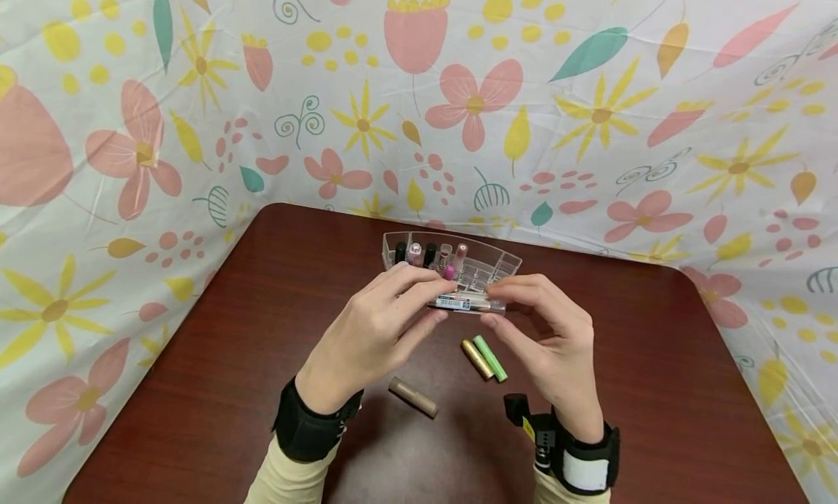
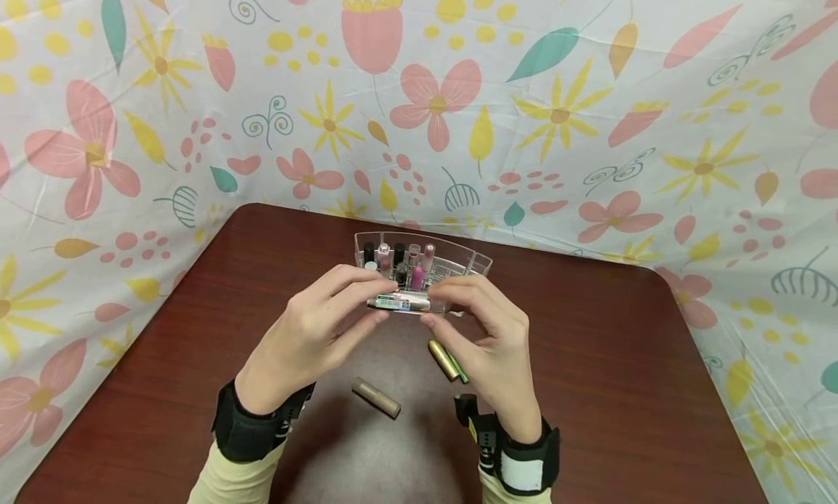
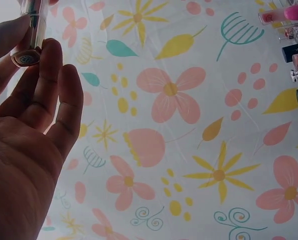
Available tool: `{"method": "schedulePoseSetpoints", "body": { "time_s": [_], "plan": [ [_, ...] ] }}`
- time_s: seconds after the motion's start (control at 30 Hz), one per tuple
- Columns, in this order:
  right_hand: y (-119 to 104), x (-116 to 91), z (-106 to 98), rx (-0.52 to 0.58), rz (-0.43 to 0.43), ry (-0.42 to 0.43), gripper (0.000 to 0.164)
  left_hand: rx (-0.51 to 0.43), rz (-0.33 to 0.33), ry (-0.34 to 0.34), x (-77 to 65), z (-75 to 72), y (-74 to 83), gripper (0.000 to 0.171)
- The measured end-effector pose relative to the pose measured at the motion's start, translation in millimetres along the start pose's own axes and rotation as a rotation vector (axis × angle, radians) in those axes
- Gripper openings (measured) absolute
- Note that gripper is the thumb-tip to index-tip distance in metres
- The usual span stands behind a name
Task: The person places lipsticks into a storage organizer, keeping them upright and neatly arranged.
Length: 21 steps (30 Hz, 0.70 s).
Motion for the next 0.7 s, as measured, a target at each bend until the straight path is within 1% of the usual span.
{"method": "schedulePoseSetpoints", "body": {
  "time_s": [0.13,0.23,0.3,0.37,0.43,0.5,0.6,0.7],
  "plan": [
    [0,0,-1,-0.025,-0.003,0.001,0.04,0.02,-0.002,0.005,-0.3,1.1,-0.1,0.029],
    [1,0,-1,-0.05,0.005,0.009,0.04,0.043,-0.008,-0.007,-0.6,4.0,-0.6,0.029],
    [2,0,-1,-0.057,0.013,0.021,0.039,0.071,-0.017,-0.03,-0.9,7.6,-1.1,0.032],
    [4,0,0,-0.045,0.03,0.039,0.038,0.087,-0.032,-0.071,-1.5,12.6,-1.5,0.038],
    [8,-1,1,-0.021,0.067,0.069,0.036,0.092,-0.054,-0.119,-2.2,19.0,-1.6,0.046],
    [13,-3,3,0.011,0.115,0.103,0.034,0.076,-0.08,-0.173,-3.6,26.3,-1.8,0.054],
    [22,-6,6,0.03,0.221,0.136,0.026,0.04,-0.112,-0.233,-5.7,36.5,-2.7,0.062],
    [32,-10,8,0.078,0.357,0.13,0.022,-0.014,-0.153,-0.27,-6.9,44.7,-7.8,0.069]
  ]
}}
Point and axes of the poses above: each hand's wrist, its own x-axis towards the middle knuckle, its own z-axis out of the palm, y = z × x, the point moved 5 cm from there along x, towards the middle knuckle, and after that the axes turned 9 degrees about -z, right-handed, at the moved point
